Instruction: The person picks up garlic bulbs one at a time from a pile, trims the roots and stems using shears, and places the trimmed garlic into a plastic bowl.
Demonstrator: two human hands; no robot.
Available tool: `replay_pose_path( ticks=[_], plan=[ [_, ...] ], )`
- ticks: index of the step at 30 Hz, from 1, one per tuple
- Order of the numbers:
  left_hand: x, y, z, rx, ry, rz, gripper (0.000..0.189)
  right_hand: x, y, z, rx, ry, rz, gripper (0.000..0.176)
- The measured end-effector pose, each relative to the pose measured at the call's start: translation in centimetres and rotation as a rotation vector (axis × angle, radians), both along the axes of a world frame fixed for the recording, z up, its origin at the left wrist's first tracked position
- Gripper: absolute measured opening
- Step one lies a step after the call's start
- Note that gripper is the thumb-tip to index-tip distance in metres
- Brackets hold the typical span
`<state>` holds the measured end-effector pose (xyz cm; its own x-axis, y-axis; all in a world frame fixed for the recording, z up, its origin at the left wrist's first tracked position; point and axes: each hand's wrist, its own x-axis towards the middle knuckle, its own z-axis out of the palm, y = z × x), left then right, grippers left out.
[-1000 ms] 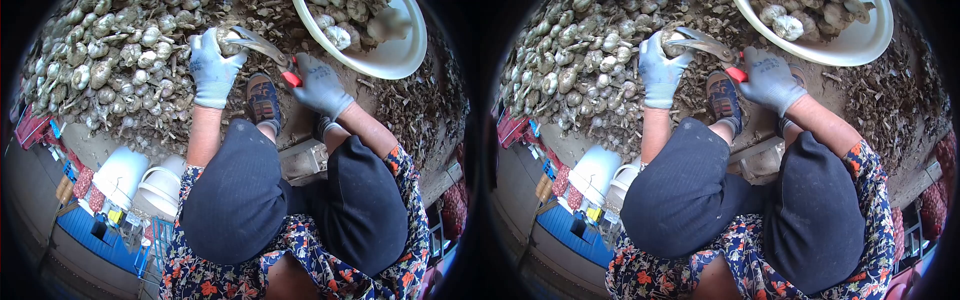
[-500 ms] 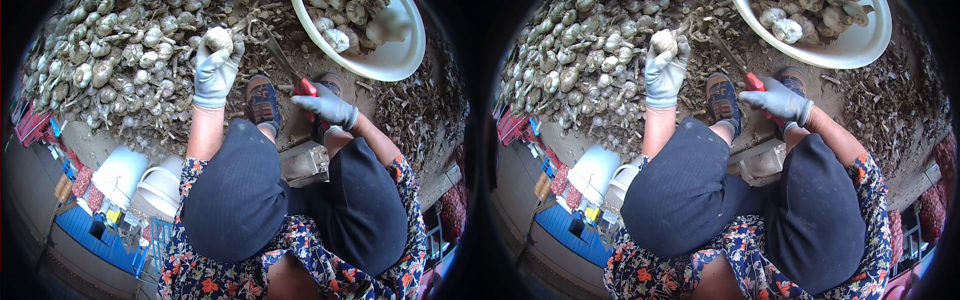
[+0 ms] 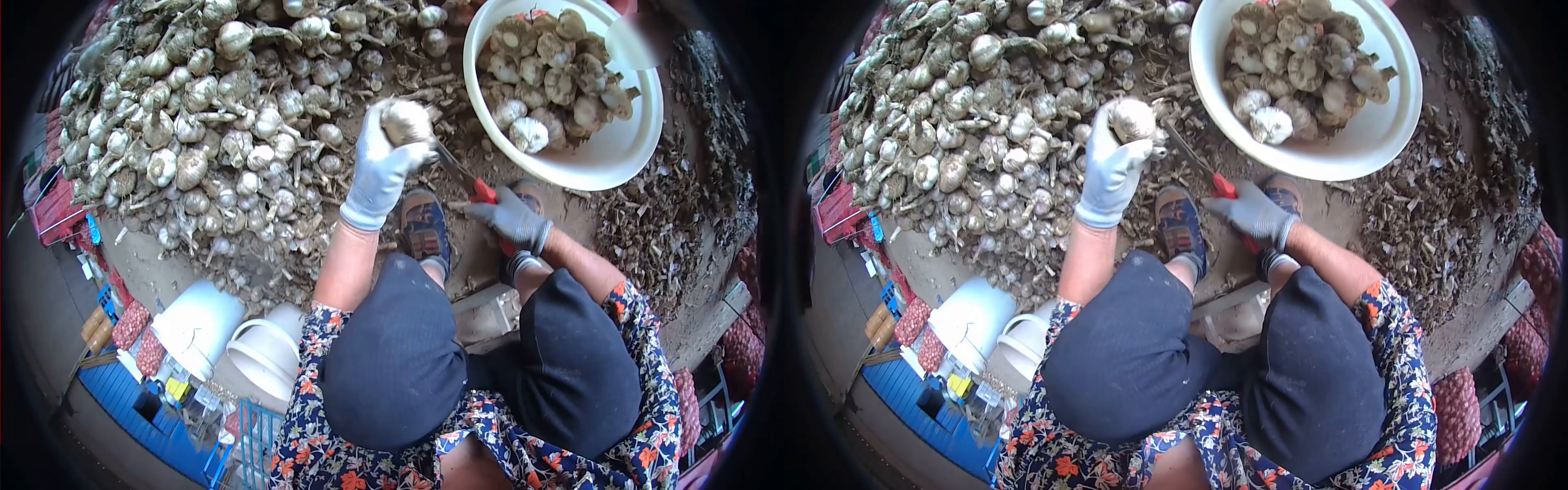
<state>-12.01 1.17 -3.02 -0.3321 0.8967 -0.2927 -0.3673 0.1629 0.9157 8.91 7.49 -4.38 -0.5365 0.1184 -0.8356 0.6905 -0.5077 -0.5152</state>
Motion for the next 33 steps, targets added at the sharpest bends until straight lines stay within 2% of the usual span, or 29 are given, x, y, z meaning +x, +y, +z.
replay_pose_path(
  ticks=[1,3,4,5,6,7,8,11,13,16,18,19,21,22,23,26,29,31,33],
  plan=[
    [0.4,1.9,2.3,0.105,0.084,-0.067,0.065,0.5,-0.1,-0.7,0.011,-0.004,0.000,0.032],
    [1.6,5.9,5.9,0.355,0.158,-0.231,0.080,1.6,-0.7,-2.3,-0.193,-0.113,-0.069,0.032],
    [-0.3,7.3,5.6,0.233,0.387,-0.317,0.084,1.7,-0.7,-2.6,-0.226,-0.135,-0.100,0.031],
    [-2.1,9.4,4.3,0.073,0.463,-0.261,0.078,1.6,-0.6,-2.6,-0.226,-0.134,-0.095,0.031],
    [-3.5,10.8,3.3,-0.120,0.703,-0.114,0.064,1.4,-0.4,-2.6,-0.195,-0.139,-0.104,0.032],
    [-6.1,12.1,-1.0,-0.323,0.817,-0.026,0.049,1.4,-0.1,-2.7,-0.162,-0.145,-0.112,0.032],
    [-7.7,13.4,-3.0,-0.380,1.057,-0.098,0.043,1.9,-0.3,-4.0,-0.114,-0.120,-0.117,0.031],
    [-5.4,17.1,-6.1,-0.666,1.292,-0.420,0.048,2.0,0.1,-3.5,-0.109,-0.073,-0.269,0.028],
    [-3.0,16.4,-9.3,-0.764,1.356,-0.333,0.050,2.0,0.6,-3.2,-0.138,-0.107,-0.305,0.027],
    [-3.8,13.6,-11.7,-0.625,1.223,-0.147,0.052,2.3,1.0,-3.0,-0.049,-0.097,-0.170,0.029],
    [-4.1,10.5,-9.5,-0.542,1.043,-0.035,0.053,2.3,0.7,-2.6,0.428,-0.145,0.080,0.034],
    [-4.0,9.0,-8.5,-0.540,1.061,-0.033,0.050,2.2,0.6,-2.6,0.417,-0.142,0.081,0.034],
    [-3.5,6.5,-7.1,-0.647,1.115,0.017,0.046,1.6,0.6,-2.5,0.688,-0.087,0.172,0.041],
    [-3.4,5.5,-6.4,-0.666,0.998,0.007,0.049,1.0,1.0,-1.7,0.655,-0.097,0.218,0.047],
    [-2.9,4.8,-5.3,-0.667,1.000,0.008,0.049,0.5,1.0,-1.4,0.655,-0.095,0.218,0.047],
    [-1.2,3.4,-2.6,-0.678,0.655,0.000,0.047,-0.8,1.0,-1.0,0.738,-0.066,0.311,0.049],
    [-0.7,1.8,-3.6,-0.630,0.712,-0.054,0.042,-2.5,1.5,0.1,0.505,-0.071,0.305,0.054],
    [-0.5,1.2,-3.8,-0.589,0.634,-0.007,0.038,-2.4,0.7,-1.2,0.476,-0.063,0.295,0.057],
    [-0.6,0.9,-2.7,-0.576,0.373,0.056,0.033,-2.2,-0.2,-2.4,0.382,0.052,0.186,0.059]
  ],
)
